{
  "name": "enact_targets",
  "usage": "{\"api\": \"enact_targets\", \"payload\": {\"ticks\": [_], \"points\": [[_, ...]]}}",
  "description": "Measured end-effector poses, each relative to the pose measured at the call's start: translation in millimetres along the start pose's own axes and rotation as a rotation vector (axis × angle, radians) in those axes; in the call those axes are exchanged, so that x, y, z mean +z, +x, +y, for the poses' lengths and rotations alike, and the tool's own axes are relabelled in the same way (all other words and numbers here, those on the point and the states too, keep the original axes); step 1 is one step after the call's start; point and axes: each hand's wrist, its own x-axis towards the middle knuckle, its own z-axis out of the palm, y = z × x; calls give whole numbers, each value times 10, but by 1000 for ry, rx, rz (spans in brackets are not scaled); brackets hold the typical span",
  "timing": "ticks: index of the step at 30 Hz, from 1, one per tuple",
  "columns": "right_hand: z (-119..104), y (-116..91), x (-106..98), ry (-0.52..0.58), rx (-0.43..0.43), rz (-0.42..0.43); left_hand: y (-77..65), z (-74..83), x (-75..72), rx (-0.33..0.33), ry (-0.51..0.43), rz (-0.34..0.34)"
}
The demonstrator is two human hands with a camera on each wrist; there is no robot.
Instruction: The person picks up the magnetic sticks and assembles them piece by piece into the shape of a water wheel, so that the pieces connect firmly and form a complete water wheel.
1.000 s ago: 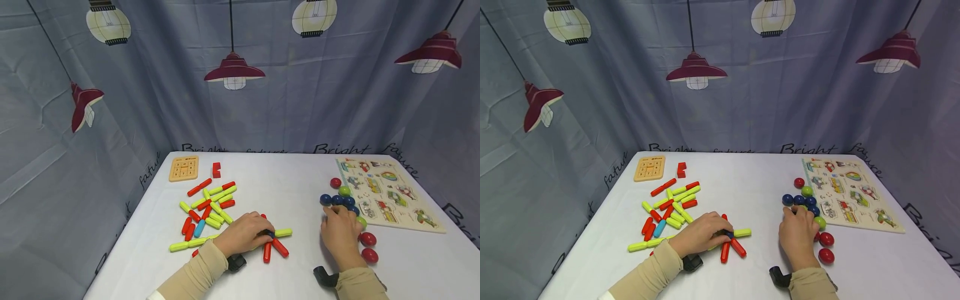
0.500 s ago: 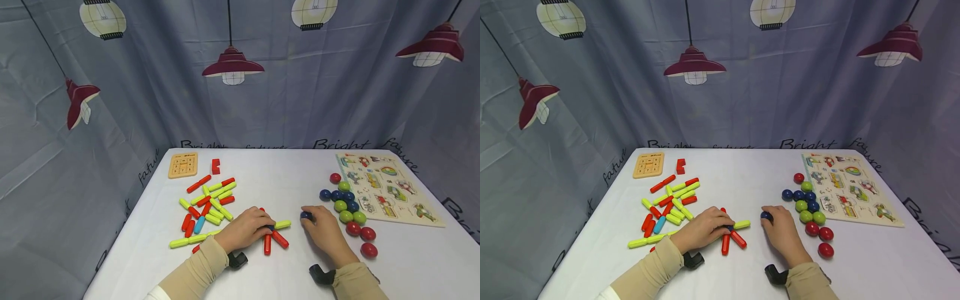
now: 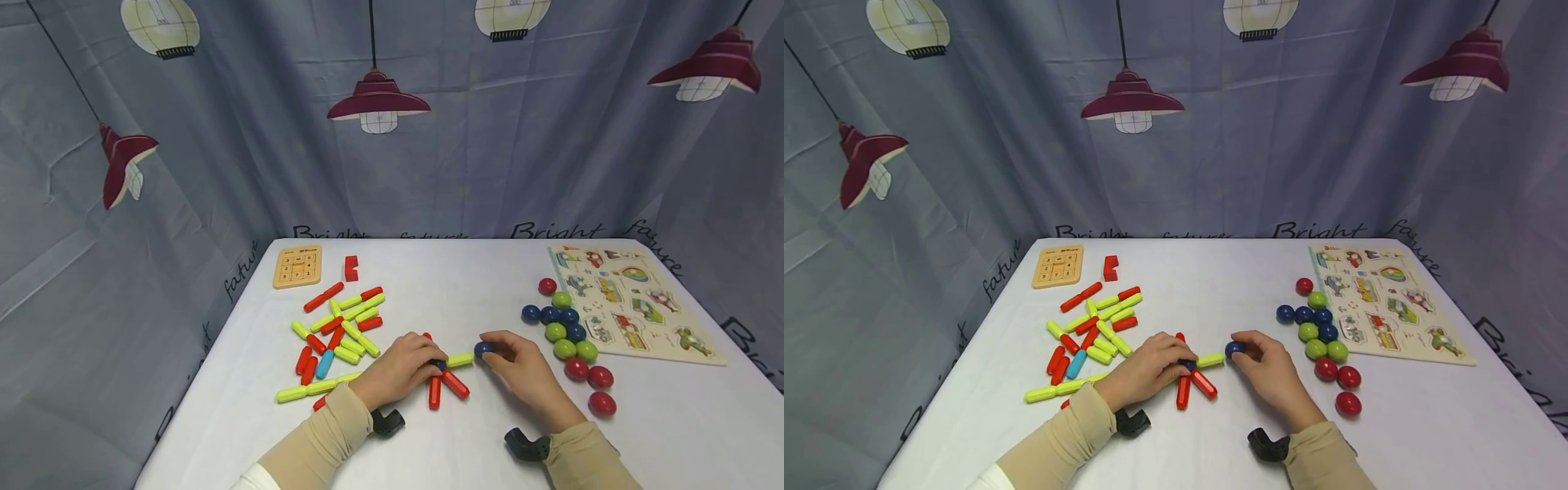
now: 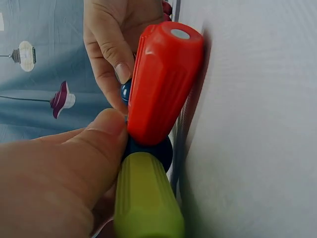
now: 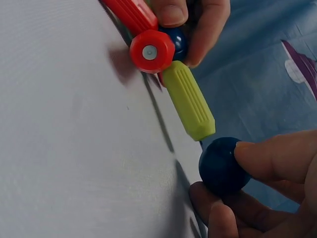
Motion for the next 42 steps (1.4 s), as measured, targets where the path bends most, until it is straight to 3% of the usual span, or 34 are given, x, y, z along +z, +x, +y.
{"api": "enact_targets", "payload": {"ticks": [13, 16, 18, 21, 23, 25, 28, 31, 38, 42], "points": [[-19, 8, 4, 47, 2, -11, -15, -31, 9, 12, -38, 65], [-36, -7, -3, -20, -10, 18, -19, -35, 16, 9, -25, 67], [-41, -28, -46, -141, -56, 97, -18, -30, 20, 8, -11, 68], [-21, -73, -199, -371, -81, 308, -10, -14, 24, 6, 6, 69], [21, -104, -338, -475, -35, 432, -5, 5, 19, -1, 15, 68], [70, -131, -462, -513, 50, 475, 0, 20, 12, -6, 27, 65], [138, -137, -569, -516, 132, 444, -1, 37, -4, -19, 51, 58], [176, -110, -586, -514, 147, 409, -2, 39, -6, -33, 65, 62], [196, -85, -512, -532, 122, 354, 7, 71, 5, -106, 146, 83], [128, -86, -446, -474, 53, 255, 18, 99, 10, -155, 177, 99]]}}
